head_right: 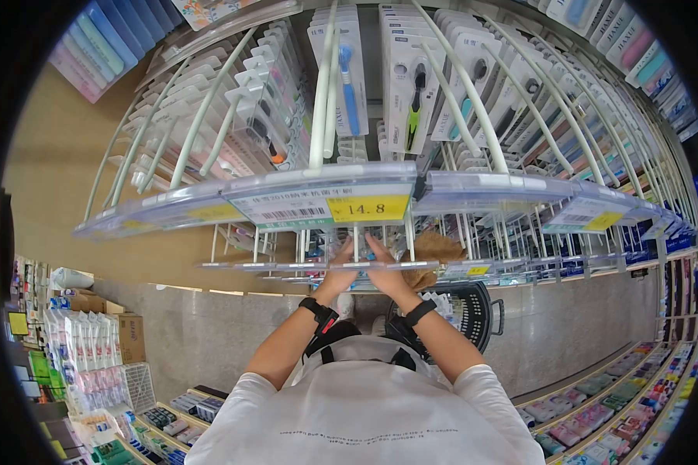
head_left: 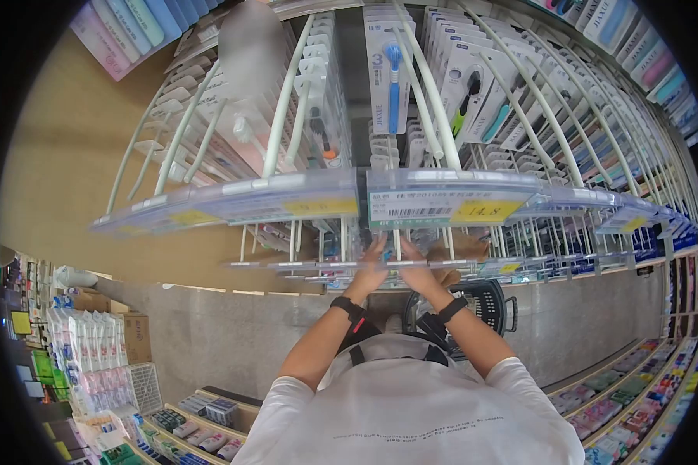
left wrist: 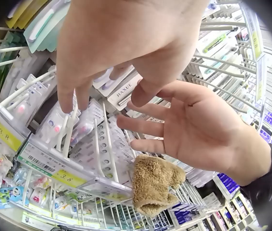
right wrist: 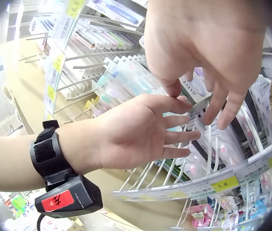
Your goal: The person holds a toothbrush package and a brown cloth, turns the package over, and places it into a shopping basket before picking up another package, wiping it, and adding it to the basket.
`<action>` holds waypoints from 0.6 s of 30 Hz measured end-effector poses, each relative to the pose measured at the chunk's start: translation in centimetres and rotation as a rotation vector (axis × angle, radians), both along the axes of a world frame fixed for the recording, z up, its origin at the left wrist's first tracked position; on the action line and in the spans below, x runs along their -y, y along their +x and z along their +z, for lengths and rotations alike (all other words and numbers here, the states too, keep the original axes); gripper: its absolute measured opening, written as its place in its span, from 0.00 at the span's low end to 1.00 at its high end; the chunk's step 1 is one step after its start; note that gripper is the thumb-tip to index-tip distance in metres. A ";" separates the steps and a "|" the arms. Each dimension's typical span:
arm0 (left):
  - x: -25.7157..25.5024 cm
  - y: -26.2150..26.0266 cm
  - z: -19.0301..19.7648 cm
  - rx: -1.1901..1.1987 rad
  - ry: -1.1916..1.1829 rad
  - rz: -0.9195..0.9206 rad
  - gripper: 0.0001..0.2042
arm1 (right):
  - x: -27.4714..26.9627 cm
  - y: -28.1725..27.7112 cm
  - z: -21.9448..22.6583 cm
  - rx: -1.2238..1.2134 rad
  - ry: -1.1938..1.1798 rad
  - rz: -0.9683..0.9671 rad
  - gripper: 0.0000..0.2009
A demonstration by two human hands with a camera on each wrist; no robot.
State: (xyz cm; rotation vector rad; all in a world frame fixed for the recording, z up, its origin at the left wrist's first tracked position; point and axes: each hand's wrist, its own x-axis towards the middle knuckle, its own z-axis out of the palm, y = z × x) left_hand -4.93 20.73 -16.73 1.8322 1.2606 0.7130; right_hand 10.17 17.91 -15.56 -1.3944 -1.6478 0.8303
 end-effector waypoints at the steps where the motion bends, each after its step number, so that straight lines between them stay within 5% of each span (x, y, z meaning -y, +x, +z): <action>1: 0.2 -0.1 -0.3 -0.011 0.013 -0.022 0.31 | 0.3 0.3 -0.4 0.091 0.112 0.017 0.27; 2: 0.6 -0.2 -0.6 -0.014 0.014 -0.023 0.31 | 0.8 0.7 -0.7 0.088 0.112 0.016 0.27; 4: 1.7 -0.5 0.9 0.118 -0.019 -0.118 0.29 | 2.1 1.0 3.1 -0.257 -0.265 0.115 0.24; 7: 3.1 -1.3 2.0 0.063 -0.232 -0.209 0.26 | 4.1 2.6 5.3 -0.094 -0.429 0.169 0.21; 9: 4.8 -1.5 2.1 0.119 -0.161 -0.164 0.24 | 6.0 3.5 2.1 -0.240 -0.215 0.144 0.19; 14: 8.1 -2.9 1.3 0.114 -0.028 -0.126 0.21 | 10.9 7.2 1.8 -0.345 -0.382 0.074 0.18; 18: 10.1 -4.5 -0.2 0.029 -0.217 -0.177 0.18 | 14.7 9.9 0.5 -0.459 -0.426 -0.095 0.17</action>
